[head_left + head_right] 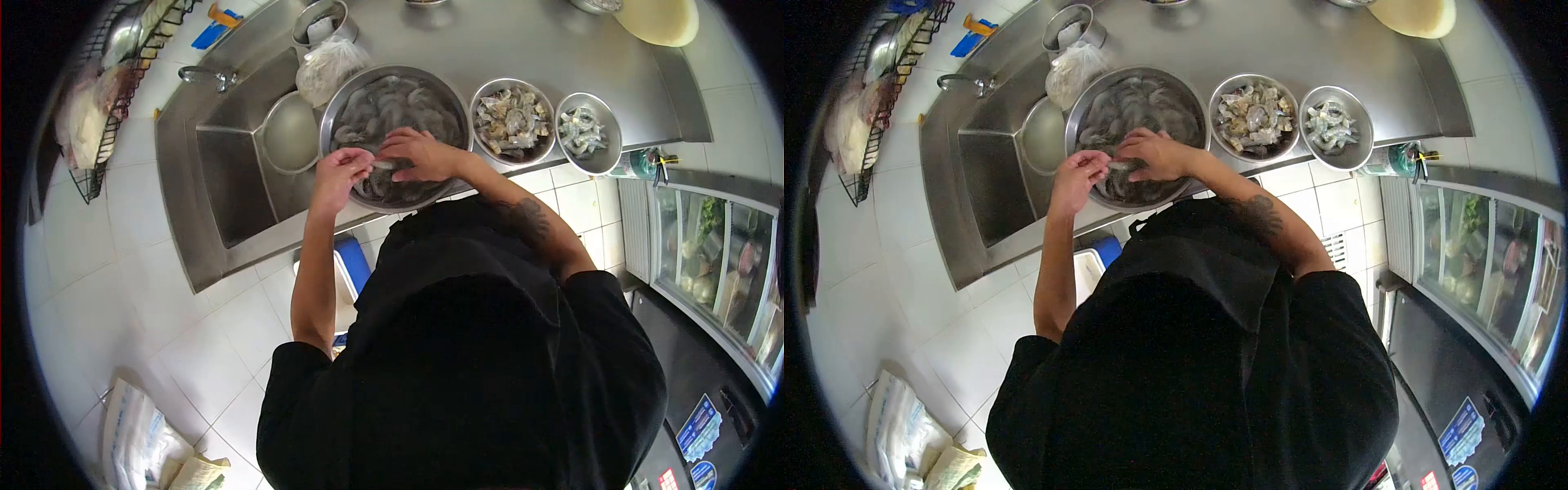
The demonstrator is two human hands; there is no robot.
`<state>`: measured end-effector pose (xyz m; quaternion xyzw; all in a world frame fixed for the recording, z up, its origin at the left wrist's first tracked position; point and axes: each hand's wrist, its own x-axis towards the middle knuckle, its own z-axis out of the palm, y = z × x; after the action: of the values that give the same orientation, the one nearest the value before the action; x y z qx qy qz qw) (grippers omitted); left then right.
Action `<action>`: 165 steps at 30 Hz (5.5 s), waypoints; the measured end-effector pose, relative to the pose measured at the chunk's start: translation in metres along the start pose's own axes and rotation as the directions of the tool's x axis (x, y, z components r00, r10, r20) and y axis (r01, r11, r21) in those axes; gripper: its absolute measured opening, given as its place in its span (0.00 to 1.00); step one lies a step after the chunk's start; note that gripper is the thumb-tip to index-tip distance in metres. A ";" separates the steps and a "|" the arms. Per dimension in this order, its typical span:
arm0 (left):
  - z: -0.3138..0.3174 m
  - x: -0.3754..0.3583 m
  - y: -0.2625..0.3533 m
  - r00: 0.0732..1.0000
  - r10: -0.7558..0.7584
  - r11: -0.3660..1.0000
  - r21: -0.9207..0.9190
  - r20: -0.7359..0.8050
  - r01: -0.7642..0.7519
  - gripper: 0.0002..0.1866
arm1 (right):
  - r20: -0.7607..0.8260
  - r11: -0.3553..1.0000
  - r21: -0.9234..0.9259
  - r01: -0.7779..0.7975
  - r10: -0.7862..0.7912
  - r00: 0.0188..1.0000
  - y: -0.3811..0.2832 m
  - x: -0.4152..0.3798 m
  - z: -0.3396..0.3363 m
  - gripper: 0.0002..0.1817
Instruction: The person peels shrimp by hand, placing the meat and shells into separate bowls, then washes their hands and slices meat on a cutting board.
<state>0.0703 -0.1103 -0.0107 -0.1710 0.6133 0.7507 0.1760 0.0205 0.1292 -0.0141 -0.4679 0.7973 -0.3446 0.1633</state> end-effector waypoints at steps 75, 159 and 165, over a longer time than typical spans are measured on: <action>0.188 0.084 0.058 0.812 0.036 0.948 0.237 0.582 -0.212 0.08 | -0.624 0.944 0.081 -0.319 0.297 0.722 0.053 -0.178 -0.107 0.18; 0.187 0.094 0.033 0.637 0.506 0.259 0.602 0.581 -0.755 0.25 | -0.680 0.581 -0.012 -0.814 0.592 0.432 0.081 -0.303 -0.137 0.12; 0.090 0.053 0.015 0.989 -0.003 0.428 0.894 0.149 -0.133 0.17 | -0.561 0.508 0.118 -0.853 0.743 0.366 0.075 -0.251 -0.104 0.13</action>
<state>0.0135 -0.0219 -0.0059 0.0214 0.9125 0.3233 0.2497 0.0404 0.4101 -0.0088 0.0859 0.9615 -0.2593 0.0297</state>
